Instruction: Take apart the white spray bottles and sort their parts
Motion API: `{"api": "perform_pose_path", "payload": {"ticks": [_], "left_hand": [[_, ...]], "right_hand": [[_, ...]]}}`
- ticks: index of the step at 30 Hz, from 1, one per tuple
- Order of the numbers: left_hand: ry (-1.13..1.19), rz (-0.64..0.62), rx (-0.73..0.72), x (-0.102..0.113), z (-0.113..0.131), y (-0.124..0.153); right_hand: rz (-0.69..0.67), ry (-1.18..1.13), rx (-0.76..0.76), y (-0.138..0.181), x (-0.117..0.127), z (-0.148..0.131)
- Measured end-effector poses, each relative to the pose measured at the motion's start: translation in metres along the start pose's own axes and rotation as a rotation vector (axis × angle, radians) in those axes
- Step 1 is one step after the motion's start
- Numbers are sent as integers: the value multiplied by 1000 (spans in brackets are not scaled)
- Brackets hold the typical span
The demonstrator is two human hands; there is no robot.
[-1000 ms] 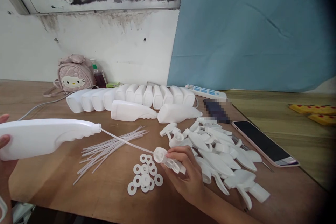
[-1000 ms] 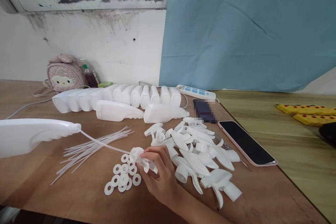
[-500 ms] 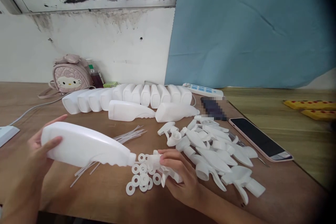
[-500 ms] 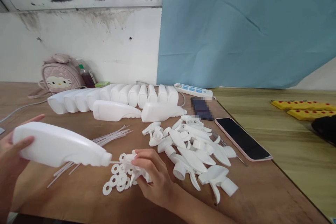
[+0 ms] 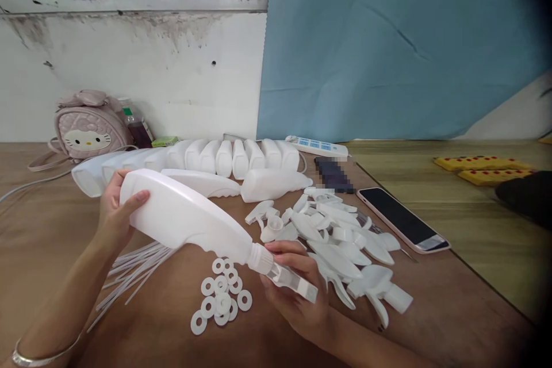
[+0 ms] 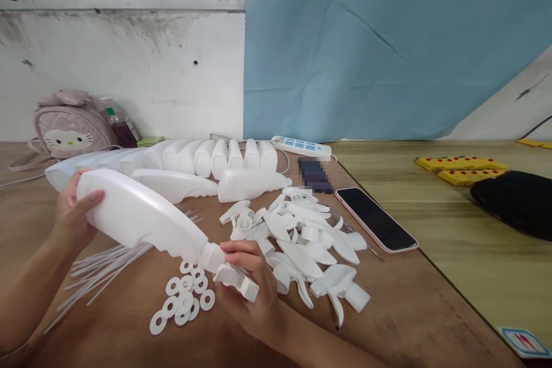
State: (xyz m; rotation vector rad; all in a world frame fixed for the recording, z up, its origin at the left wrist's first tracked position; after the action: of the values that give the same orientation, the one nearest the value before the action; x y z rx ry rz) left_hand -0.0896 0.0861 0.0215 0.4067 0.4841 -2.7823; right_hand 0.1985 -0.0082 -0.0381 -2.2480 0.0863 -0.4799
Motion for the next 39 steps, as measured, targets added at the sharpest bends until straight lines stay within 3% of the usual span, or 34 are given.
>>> {"api": "perform_pose_path", "payload": {"ticks": [6,10,13,18,22,30,36,39], "left_hand": [[12,65,26,8,-32,10],[23,60,66,9,-43,13],[29,62,81,9,-45,13],[40,68,72,7,-44,15],[44,69,70,5,-44,17],[51,82,76,7,-45,17],[64,85,87,6,-46,17],[68,82,85,4,-46,19]], "right_hand": [[10,49,-116,0,-5,3],[-9,16,-116,0,-12,6],[-37,30,-126,1,-13,7],[-38,67,-334,6,-7,9],[-73,41,-396,6,-6,9],[-31,26,-172,1,-9,5],[-111,-43,-434,8,-9,11],[-99,-4,-451,7,-9,12]]}}
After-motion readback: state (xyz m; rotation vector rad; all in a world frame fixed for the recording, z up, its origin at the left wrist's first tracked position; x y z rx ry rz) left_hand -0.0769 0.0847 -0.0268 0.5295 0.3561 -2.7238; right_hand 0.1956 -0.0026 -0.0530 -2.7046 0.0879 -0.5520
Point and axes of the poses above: each hand's wrist, its own y-axis away from the middle knuckle, its own x-axis out of the back of the hand, z = x × y, the point moved 2 cm from there along -y, towards the middle knuckle, and after that the axes turned 11 degrees about y, right-handed, at the moved point
